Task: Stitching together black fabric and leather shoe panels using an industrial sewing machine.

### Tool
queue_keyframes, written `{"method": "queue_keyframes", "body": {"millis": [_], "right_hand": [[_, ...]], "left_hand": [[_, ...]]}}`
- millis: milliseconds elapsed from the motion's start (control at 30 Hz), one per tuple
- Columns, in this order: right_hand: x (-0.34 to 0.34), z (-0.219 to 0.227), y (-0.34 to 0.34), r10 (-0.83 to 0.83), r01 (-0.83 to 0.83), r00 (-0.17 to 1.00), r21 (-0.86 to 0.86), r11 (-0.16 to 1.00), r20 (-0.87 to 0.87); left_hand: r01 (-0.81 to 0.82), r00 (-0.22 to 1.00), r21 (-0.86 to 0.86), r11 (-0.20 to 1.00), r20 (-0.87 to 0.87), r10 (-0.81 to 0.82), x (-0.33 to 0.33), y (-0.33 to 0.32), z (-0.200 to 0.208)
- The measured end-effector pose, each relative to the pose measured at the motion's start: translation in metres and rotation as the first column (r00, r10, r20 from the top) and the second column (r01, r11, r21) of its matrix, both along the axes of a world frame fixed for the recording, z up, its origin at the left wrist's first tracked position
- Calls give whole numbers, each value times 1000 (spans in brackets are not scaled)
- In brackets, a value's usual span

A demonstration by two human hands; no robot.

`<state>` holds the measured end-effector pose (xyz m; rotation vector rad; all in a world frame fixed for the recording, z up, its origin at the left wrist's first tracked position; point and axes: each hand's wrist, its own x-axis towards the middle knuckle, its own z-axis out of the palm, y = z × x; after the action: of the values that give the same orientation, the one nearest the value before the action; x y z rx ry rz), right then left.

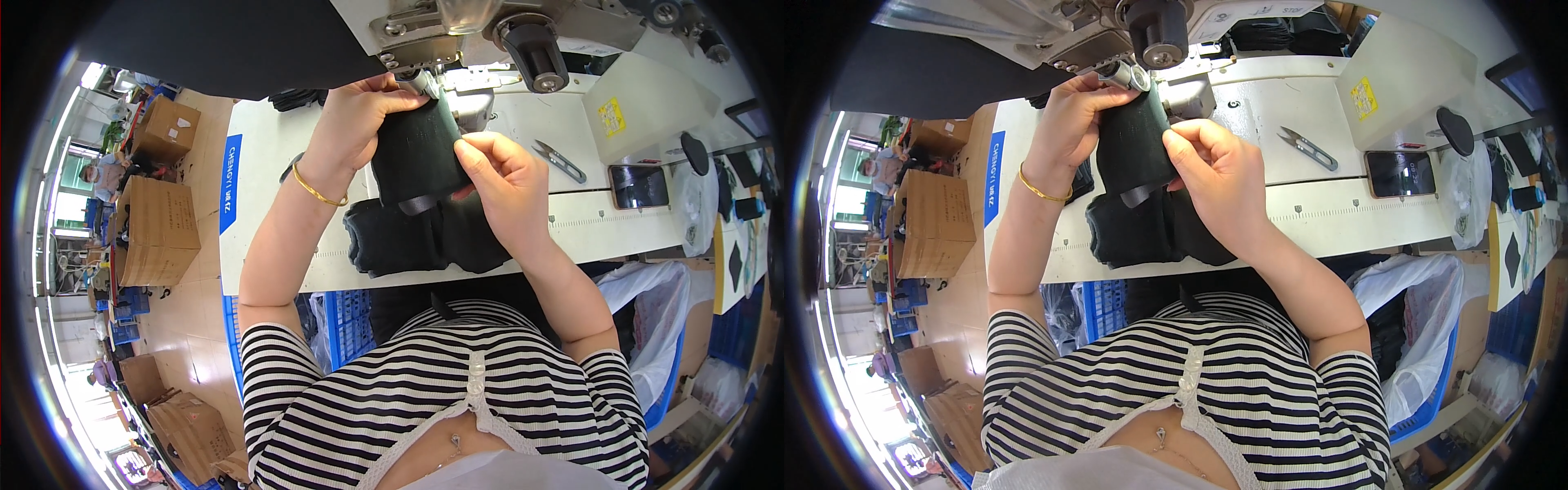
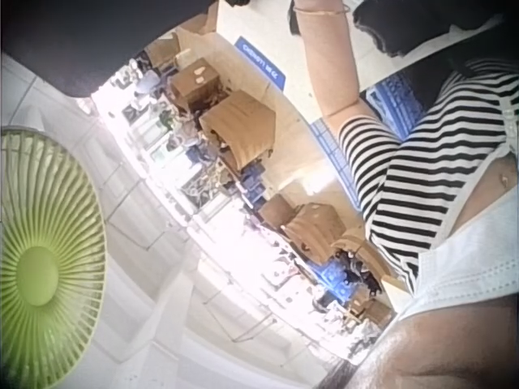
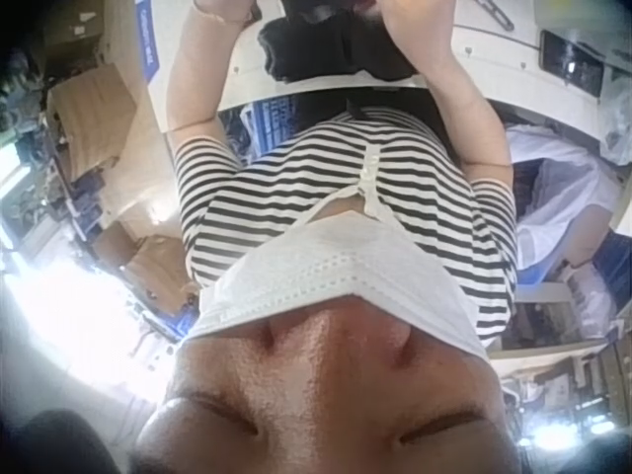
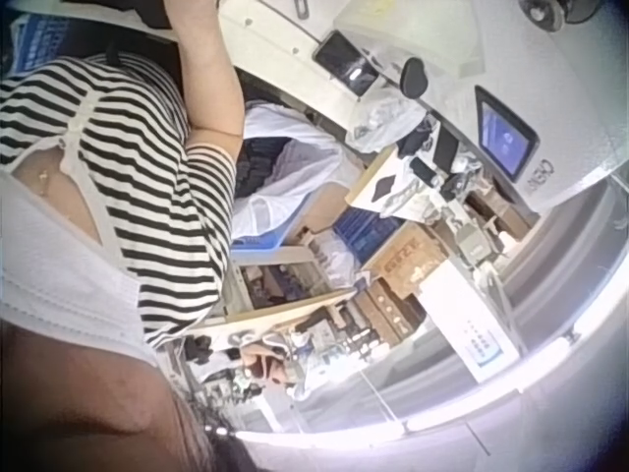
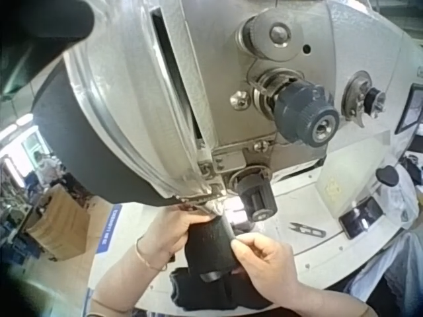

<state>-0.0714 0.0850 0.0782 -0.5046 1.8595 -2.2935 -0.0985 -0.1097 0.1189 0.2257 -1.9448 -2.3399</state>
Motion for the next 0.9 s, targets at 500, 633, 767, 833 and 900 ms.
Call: {"method": "queue_keyframes", "body": {"millis": [500, 633, 767, 833, 900], "right_hand": [[7, -1, 12, 98, -101, 994, 46, 994, 53], [5, -4, 12, 108, -109, 994, 28, 994, 29], [7, -4, 12, 94, -95, 995, 42, 995, 12], [7, -4, 12, 92, -92, 996, 42, 995, 13], [7, -6, 12, 94, -95, 995, 37, 995, 13]], "left_hand": [[158, 987, -198, 967, 17, -158, 0, -17, 2], [198, 979, -191, 961, 1, -202, -3, -17, 0], [207, 978, -138, 969, -11, -210, -1, -16, 2], [192, 981, -134, 972, 6, -193, 0, -12, 5], [178, 984, -130, 975, 24, -176, 1, -11, 5]]}}
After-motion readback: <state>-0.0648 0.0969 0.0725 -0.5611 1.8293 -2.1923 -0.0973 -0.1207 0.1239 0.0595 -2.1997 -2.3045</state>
